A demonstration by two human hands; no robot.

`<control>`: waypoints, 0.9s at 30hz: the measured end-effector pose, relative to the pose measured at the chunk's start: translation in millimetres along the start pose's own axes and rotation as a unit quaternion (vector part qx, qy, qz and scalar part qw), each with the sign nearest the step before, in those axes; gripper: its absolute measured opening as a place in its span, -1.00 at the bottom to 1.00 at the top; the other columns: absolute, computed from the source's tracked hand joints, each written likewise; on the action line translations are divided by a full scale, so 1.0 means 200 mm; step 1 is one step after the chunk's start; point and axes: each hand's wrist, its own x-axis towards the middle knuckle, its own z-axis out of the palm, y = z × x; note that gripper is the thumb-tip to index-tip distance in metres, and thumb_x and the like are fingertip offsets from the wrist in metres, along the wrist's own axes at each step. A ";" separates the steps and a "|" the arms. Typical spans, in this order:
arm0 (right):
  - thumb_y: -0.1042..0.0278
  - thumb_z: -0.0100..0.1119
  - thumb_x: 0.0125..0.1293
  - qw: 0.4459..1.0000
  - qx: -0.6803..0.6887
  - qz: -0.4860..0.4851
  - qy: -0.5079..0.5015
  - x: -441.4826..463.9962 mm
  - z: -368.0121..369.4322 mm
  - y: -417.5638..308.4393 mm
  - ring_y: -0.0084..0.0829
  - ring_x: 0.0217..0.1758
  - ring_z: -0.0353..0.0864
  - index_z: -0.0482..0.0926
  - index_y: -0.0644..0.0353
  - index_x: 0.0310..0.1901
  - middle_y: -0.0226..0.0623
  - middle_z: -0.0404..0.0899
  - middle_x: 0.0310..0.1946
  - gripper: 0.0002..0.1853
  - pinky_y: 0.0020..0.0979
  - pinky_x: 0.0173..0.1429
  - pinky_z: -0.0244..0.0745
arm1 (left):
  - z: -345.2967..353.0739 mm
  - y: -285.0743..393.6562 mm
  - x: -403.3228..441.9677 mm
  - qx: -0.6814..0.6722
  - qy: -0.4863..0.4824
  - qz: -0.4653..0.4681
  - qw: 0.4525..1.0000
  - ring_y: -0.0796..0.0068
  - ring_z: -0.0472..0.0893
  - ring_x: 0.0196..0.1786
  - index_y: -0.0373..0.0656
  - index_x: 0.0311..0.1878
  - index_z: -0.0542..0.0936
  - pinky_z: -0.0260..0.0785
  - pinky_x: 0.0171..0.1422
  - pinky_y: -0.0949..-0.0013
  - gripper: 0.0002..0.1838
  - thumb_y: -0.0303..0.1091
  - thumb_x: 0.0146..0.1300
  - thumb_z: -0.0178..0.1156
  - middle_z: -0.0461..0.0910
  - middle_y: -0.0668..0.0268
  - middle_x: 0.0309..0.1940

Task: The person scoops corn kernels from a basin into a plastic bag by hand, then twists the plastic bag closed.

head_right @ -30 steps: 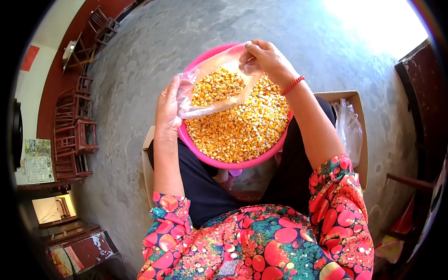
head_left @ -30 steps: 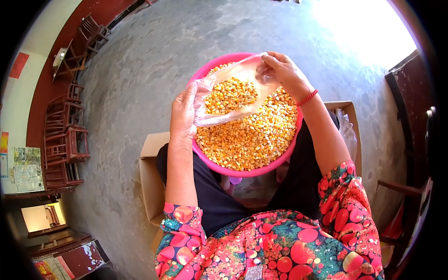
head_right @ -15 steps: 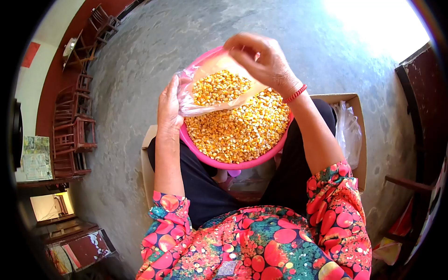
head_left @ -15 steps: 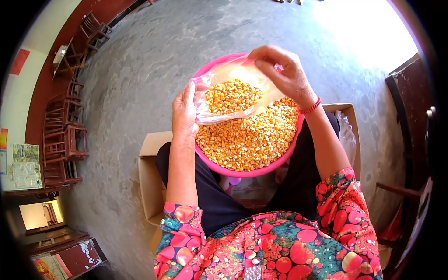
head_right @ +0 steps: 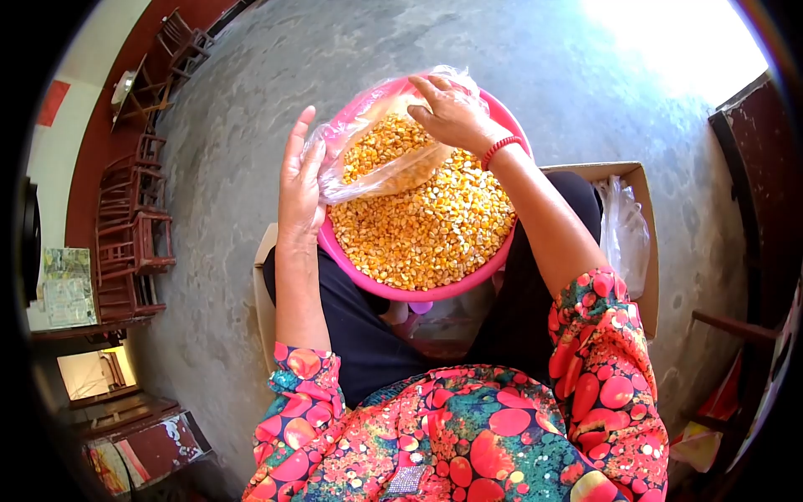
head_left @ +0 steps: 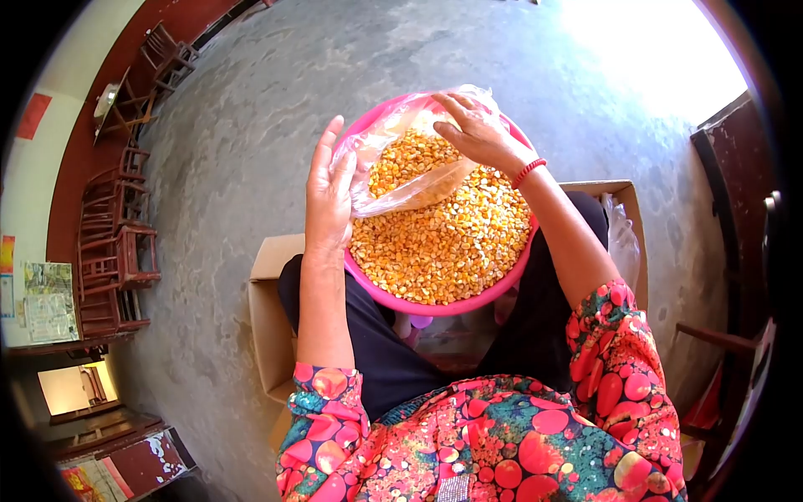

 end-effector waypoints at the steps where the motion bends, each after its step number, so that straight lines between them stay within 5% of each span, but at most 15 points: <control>1: -0.04 -0.10 0.34 1.000 -0.022 0.000 -0.010 -0.01 -0.01 -0.01 -0.02 0.37 0.27 0.23 0.03 0.36 -0.02 0.29 0.30 -0.39 -0.03 0.40 0.16 | 0.00 0.00 0.00 0.002 -0.008 0.007 1.000 0.60 0.56 -0.08 -0.23 -0.04 0.62 0.43 0.04 0.49 -0.78 -0.42 0.42 0.01 0.60 0.36 -0.15; 4: 0.02 -0.05 0.27 0.998 -0.054 -0.013 -0.013 -0.02 -0.01 -0.02 -0.01 0.35 0.29 0.24 0.03 0.35 0.00 0.33 0.26 -0.38 0.01 0.40 0.11 | -0.01 0.00 0.00 0.027 -0.026 0.067 0.997 0.58 0.55 -0.04 -0.24 0.05 0.60 0.40 0.08 0.51 -0.74 -0.49 0.39 -0.01 0.59 0.36 -0.18; 6: 0.06 0.01 0.24 0.996 -0.079 0.012 -0.040 -0.03 -0.01 -0.02 -0.02 0.34 0.30 0.23 0.02 0.35 -0.01 0.34 0.26 -0.37 0.02 0.41 0.09 | -0.07 0.00 0.01 0.237 -0.097 0.122 0.959 0.56 0.56 -0.02 -0.30 0.07 0.57 0.39 0.11 0.50 -0.72 -0.53 0.38 -0.02 0.58 0.33 -0.15; 10: 0.19 0.08 0.22 0.996 -0.083 -0.005 0.001 -0.05 -0.01 -0.01 -0.02 0.27 0.37 0.34 0.05 0.26 -0.01 0.42 0.17 -0.46 -0.02 0.33 0.23 | -0.01 -0.02 0.00 0.243 -0.045 0.102 0.964 0.51 0.55 0.00 -0.36 0.09 0.54 0.39 0.14 0.45 -0.70 -0.56 0.32 0.01 0.56 0.25 -0.09; 12: 0.34 0.12 0.19 0.992 -0.010 -0.063 0.105 -0.05 -0.03 -0.03 -0.03 0.16 0.45 0.49 0.10 0.08 -0.07 0.51 0.04 -0.62 -0.10 0.21 0.38 | -0.01 -0.02 -0.01 0.375 -0.028 0.199 0.905 0.37 0.55 0.07 -0.38 0.16 0.48 0.39 0.19 0.38 -0.61 -0.57 0.24 0.06 0.54 0.14 -0.02; 13: 0.42 0.13 0.18 0.975 -0.020 -0.124 0.185 -0.06 -0.08 -0.12 -0.11 -0.05 0.56 0.56 0.14 -0.16 -0.15 0.58 -0.16 -0.82 -0.19 0.00 0.51 | -0.01 -0.03 0.00 0.374 -0.028 0.200 0.905 0.37 0.55 0.07 -0.38 0.16 0.48 0.39 0.19 0.38 -0.61 -0.57 0.24 0.06 0.54 0.14 -0.02; 14: 0.42 0.13 0.18 0.975 -0.020 -0.125 0.184 -0.09 -0.11 -0.19 -0.11 -0.05 0.56 0.56 0.14 -0.16 -0.15 0.58 -0.16 -0.82 -0.19 0.00 0.51 | -0.03 -0.05 0.01 0.381 -0.018 0.222 0.897 0.29 0.54 0.10 -0.37 0.19 0.44 0.38 0.21 0.35 -0.56 -0.59 0.21 0.05 0.53 0.09 0.01; 18: 0.40 0.14 0.19 0.949 0.157 -0.266 -0.057 -0.22 -0.05 -0.37 -0.18 -0.33 0.58 0.52 0.21 -0.36 -0.21 0.52 -0.44 -0.92 -0.26 -0.25 0.49 | -0.04 -0.06 0.02 0.374 -0.013 0.237 0.897 0.13 0.49 0.21 -0.34 0.28 0.37 0.33 0.28 0.30 -0.45 -0.67 0.14 -0.06 0.49 -0.02 0.12; 20: 0.42 0.13 0.16 0.928 0.097 -0.333 -0.135 -0.27 0.03 -0.42 -0.17 -0.35 0.54 0.46 0.22 -0.43 -0.21 0.46 -0.49 -0.91 -0.21 -0.24 0.48 | -0.05 -0.06 0.02 0.370 -0.021 0.225 0.901 0.13 0.48 0.22 -0.34 0.27 0.38 0.31 0.30 0.29 -0.43 -0.69 0.12 -0.10 0.48 -0.03 0.13; 27: 0.31 0.08 0.18 0.908 0.040 -0.384 -0.160 -0.35 0.34 -0.40 -0.17 -0.03 0.52 0.56 0.20 -0.30 -0.18 0.52 -0.20 -0.84 -0.18 0.08 0.45 | -0.04 -0.04 0.01 0.336 -0.023 0.186 0.923 0.17 0.48 0.24 -0.37 0.25 0.39 0.27 0.35 0.30 -0.41 -0.72 0.07 -0.16 0.48 -0.05 0.15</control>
